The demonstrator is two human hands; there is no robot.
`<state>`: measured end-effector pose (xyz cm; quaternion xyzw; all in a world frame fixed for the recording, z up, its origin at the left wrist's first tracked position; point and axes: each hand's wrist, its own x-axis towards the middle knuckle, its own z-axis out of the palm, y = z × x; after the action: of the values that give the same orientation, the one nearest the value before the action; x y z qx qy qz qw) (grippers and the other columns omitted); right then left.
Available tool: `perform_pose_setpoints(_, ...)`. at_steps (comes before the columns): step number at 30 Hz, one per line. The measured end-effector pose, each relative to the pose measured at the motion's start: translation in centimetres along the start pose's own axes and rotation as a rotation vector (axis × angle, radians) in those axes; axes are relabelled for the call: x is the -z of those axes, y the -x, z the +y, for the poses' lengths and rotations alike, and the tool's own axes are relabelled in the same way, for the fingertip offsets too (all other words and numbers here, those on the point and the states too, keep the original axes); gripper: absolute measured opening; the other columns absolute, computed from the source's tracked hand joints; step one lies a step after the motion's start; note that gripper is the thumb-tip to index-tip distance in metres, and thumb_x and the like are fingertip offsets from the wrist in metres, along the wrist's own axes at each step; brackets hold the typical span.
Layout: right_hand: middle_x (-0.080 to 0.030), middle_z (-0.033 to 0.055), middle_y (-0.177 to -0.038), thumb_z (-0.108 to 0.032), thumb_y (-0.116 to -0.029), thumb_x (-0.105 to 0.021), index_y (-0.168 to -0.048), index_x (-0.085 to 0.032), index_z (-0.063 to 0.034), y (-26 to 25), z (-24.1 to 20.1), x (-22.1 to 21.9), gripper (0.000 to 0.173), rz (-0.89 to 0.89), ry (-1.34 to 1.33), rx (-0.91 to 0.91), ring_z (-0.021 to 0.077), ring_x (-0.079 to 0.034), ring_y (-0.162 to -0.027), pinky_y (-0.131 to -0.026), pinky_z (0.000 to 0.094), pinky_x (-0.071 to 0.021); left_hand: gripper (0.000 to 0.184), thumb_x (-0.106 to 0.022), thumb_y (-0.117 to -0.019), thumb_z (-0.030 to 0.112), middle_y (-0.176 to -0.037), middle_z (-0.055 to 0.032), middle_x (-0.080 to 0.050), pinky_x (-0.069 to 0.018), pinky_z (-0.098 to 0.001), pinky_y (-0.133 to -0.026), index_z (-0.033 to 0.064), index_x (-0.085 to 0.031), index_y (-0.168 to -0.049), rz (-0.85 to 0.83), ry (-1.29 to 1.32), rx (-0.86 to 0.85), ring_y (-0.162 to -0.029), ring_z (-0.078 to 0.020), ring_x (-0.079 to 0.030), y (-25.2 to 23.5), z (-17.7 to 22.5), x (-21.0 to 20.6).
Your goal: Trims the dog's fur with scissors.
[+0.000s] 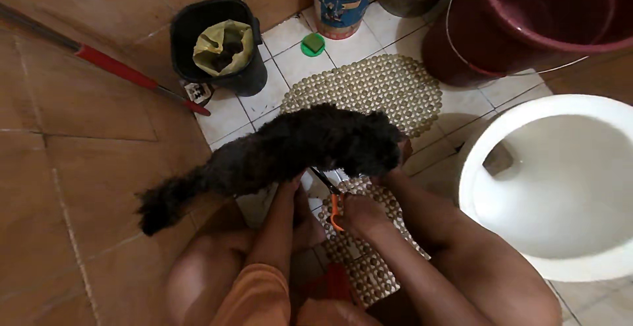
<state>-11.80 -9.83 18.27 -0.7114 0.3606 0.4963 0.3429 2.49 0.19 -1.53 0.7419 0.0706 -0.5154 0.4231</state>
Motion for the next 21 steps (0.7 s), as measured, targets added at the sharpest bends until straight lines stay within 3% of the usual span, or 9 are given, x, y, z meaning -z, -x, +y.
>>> perform_pose_setpoints(4,-0.063,0.0246,-0.132,-0.051,-0.0979,-0.063,-0.136,-0.057,0.0014,-0.6,0.2,-0.1,0.065,0.017,-0.008,0.019,0.0407,-0.061,-0.125,-0.099,0.0606,-0.0496,0.043,-0.054,-0.1031,-0.005,-0.145,-0.0237,-0.049,-0.0479,-0.0309,-0.105,-0.0116,-0.041,-0.144,0.024,0.199,-0.053,-0.125,-0.024,-0.054,0.1,-0.8,0.2)
perform_pose_setpoints(8,-0.063,0.0252,-0.13,-0.049,-0.0985,-0.063,-0.134,-0.058,0.0016,-1.5,0.0,-0.1,0.062,0.033,0.009,0.021,0.0411,-0.061,-0.124,-0.097,0.061,-0.0501,0.036,-0.049,-0.1062,-0.001,-0.135,-0.0198,-0.053,-0.051,-0.0256,-0.095,-0.0096,-0.043,-0.141,0.002,0.286,0.0,-0.111,-0.0178,-0.058,0.5,-0.5,0.1)
perform_pose_setpoints(12,-0.062,0.0255,-0.133,-0.049,-0.098,-0.063,-0.136,-0.056,0.002,-2.2,-0.5,0.0,0.064,0.063,0.018,-0.009,0.0413,-0.061,-0.125,-0.098,0.061,-0.05,0.041,-0.047,-0.1077,0.001,-0.147,-0.0208,-0.048,-0.0492,-0.0278,-0.103,-0.0083,-0.04,-0.147,-0.024,0.318,0.031,-0.125,-0.0208,-0.056,0.2,-0.9,0.4)
perform_pose_setpoints(20,-0.061,0.0271,-0.135,-0.048,-0.0992,-0.062,-0.133,-0.057,0.0051,-2.2,-2.9,0.9,0.063,0.058,0.058,-0.023,0.0425,-0.06,-0.127,-0.098,0.0621,-0.0492,0.038,-0.039,-0.11,0.002,-0.145,-0.02,-0.049,-0.048,-0.0266,-0.102,-0.0078,-0.038,-0.147,-0.107,0.284,0.035,-0.123,-0.0196,-0.055,-0.7,-1.5,1.0)
perform_pose_setpoints(21,-0.061,0.0271,-0.135,-0.048,-0.0989,-0.062,-0.133,-0.058,0.0055,-2.0,-3.3,1.1,0.063,0.059,0.07,-0.033,0.0425,-0.06,-0.126,-0.098,0.062,-0.0495,0.039,-0.039,-0.1101,0.003,-0.149,-0.0198,-0.047,-0.0463,-0.027,-0.105,-0.0073,-0.037,-0.148,-0.127,0.219,0.025,-0.128,-0.0197,-0.053,-0.9,-1.8,1.3)
